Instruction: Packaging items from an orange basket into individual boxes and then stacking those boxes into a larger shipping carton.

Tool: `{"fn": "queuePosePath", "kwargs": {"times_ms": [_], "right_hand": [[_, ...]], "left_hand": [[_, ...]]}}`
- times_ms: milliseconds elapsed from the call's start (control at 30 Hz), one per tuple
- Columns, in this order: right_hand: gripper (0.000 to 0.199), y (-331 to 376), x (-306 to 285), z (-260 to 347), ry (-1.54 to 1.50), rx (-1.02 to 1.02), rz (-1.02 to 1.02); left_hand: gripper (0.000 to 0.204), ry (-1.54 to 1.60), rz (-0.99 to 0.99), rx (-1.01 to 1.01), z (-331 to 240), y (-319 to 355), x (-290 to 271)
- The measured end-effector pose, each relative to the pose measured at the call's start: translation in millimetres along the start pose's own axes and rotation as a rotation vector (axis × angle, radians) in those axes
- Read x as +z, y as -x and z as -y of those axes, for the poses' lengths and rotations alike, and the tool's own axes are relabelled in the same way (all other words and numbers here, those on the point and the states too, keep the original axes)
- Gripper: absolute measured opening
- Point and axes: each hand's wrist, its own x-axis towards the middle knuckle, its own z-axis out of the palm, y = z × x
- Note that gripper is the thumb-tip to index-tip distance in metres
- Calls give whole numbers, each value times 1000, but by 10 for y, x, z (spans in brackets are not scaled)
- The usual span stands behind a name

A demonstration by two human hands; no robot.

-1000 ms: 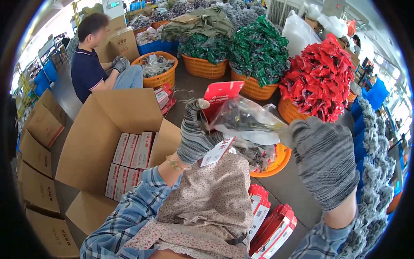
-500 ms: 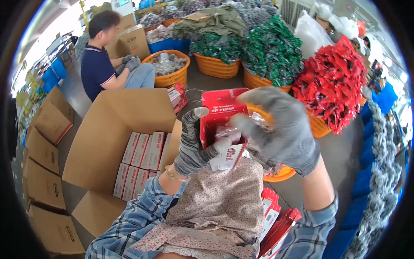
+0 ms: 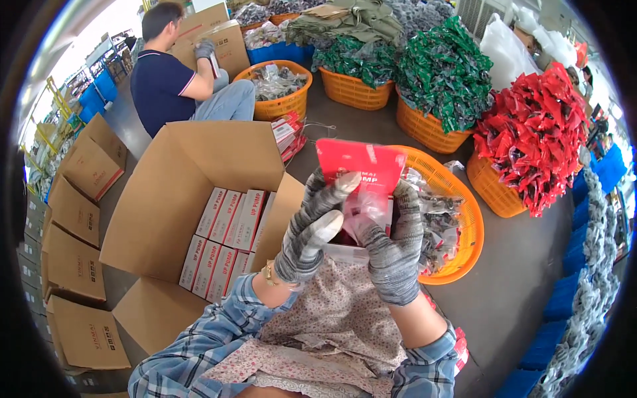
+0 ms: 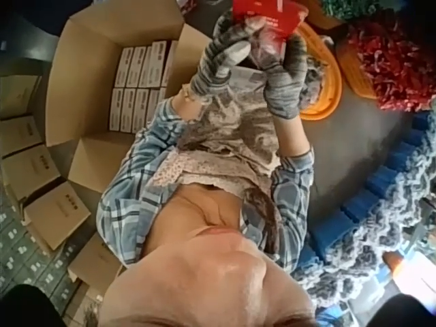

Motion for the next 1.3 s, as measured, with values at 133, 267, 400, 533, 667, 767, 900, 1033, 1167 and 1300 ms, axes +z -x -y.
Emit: {"fn": "queuePosePath", "kwargs": {"times_ms": [133,267,400,533,667,767,900,1033,1167,1300], "right_hand": [[59,-19,-138,-132,-2,-247,5],[52,-42,-398,-200,108,-489,292],[57,2,-424,-237,218,-563,291],[63,84,-362,-263,249,-560,261],[60,81,-258,-249,292,-568,231],[51,31,-184,-183,314,-634,251],[44,-2,-135,-155,409,-643,206],[40,-1,-103,-138,366,-575,186],[46,14,-73,-156,372,-445,165],[54,29,-26,-273,161,-383,151]], "left_hand": [[51,313,-191,263,125,16,121],[54,200,-87,241,53,93,39],[57,-147,193,394,-15,85,-232],[55,-190,271,456,31,118,-294],[50,-112,186,531,119,151,-238],[44,47,96,506,121,162,-190],[40,38,-35,451,37,128,-177],[28,-158,34,530,-47,23,-290],[23,-227,86,584,-23,-45,-367],[21,-214,126,611,80,-72,-449]]}}
